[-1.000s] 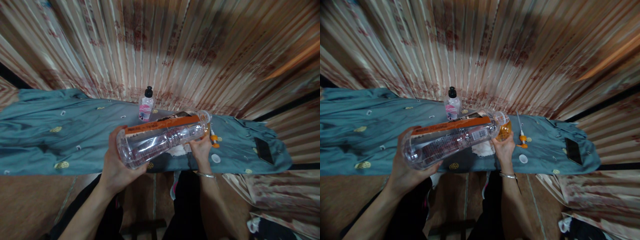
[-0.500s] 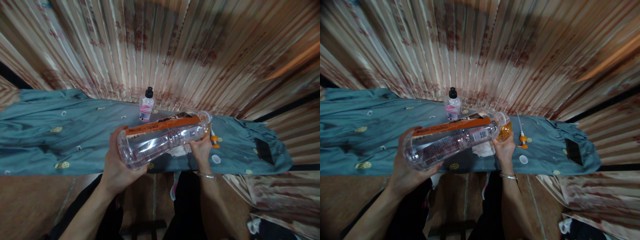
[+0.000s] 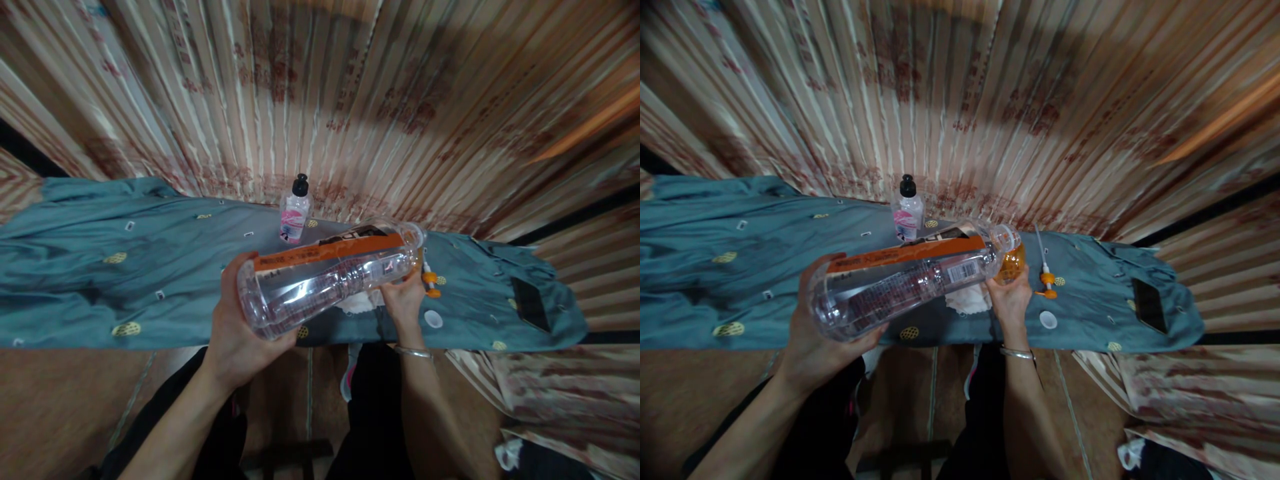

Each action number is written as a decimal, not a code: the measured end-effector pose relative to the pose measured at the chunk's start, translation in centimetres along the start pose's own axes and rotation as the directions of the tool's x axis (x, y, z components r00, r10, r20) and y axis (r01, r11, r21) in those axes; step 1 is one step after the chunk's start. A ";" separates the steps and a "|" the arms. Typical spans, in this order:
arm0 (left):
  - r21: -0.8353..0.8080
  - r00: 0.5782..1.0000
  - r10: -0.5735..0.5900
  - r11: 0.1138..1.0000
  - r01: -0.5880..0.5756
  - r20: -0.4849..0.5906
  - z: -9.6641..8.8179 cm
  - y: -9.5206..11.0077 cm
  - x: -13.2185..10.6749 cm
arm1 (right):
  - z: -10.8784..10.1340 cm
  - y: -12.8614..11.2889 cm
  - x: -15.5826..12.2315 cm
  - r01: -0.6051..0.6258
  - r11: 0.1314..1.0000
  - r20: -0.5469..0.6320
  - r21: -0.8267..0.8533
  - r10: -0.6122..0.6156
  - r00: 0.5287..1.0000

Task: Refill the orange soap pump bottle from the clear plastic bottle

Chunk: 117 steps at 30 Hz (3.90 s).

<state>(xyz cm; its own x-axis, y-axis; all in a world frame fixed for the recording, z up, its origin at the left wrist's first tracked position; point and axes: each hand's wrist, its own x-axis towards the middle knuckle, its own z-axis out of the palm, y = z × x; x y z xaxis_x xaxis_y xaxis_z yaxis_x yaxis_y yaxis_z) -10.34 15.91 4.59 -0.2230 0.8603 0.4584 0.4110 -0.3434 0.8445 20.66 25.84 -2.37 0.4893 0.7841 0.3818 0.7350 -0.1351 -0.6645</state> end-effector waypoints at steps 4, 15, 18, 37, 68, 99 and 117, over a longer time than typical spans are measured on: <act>0.008 1.000 0.012 1.000 -0.012 -0.004 0.0 0.1 0.0 | -0.2 -0.2 0.0 0.005 1.000 0.014 0.012 -0.005 1.000; 0.039 0.994 0.110 0.993 -0.109 -0.023 0.0 -0.3 0.0 | -0.2 -0.2 -0.3 0.019 1.000 -0.002 -0.002 -0.019 1.000; 0.049 0.998 0.059 0.997 -0.057 -0.021 0.0 -0.3 0.0 | -0.3 -0.4 -0.3 -0.007 1.000 0.009 -0.001 0.007 1.000; 0.056 0.998 0.054 0.997 -0.053 -0.021 -0.1 -0.2 -0.1 | -0.3 -0.4 -0.2 -0.004 1.000 0.018 -0.002 0.004 1.000; -0.001 0.998 0.056 0.998 -0.056 -0.034 0.4 -0.4 -0.2 | -0.5 -1.1 -0.4 -0.075 0.997 0.017 0.004 0.075 0.997; 0.029 0.998 0.047 0.999 -0.046 -0.036 0.3 -0.1 -0.2 | -0.4 -0.9 -0.4 -0.067 0.998 0.029 0.004 0.067 0.997; -0.006 1.000 0.019 1.000 -0.020 -0.021 0.4 -0.3 -0.2 | 0.2 0.5 -0.3 0.031 0.999 -0.014 -0.024 -0.031 0.999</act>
<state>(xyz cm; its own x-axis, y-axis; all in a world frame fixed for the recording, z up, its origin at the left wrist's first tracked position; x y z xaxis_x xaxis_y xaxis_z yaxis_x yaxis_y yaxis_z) -10.03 15.95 4.16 -0.2339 0.8452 0.4806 0.4104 -0.3623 0.8369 20.79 25.69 -2.91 0.4728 0.7791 0.4117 0.7610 -0.1255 -0.6365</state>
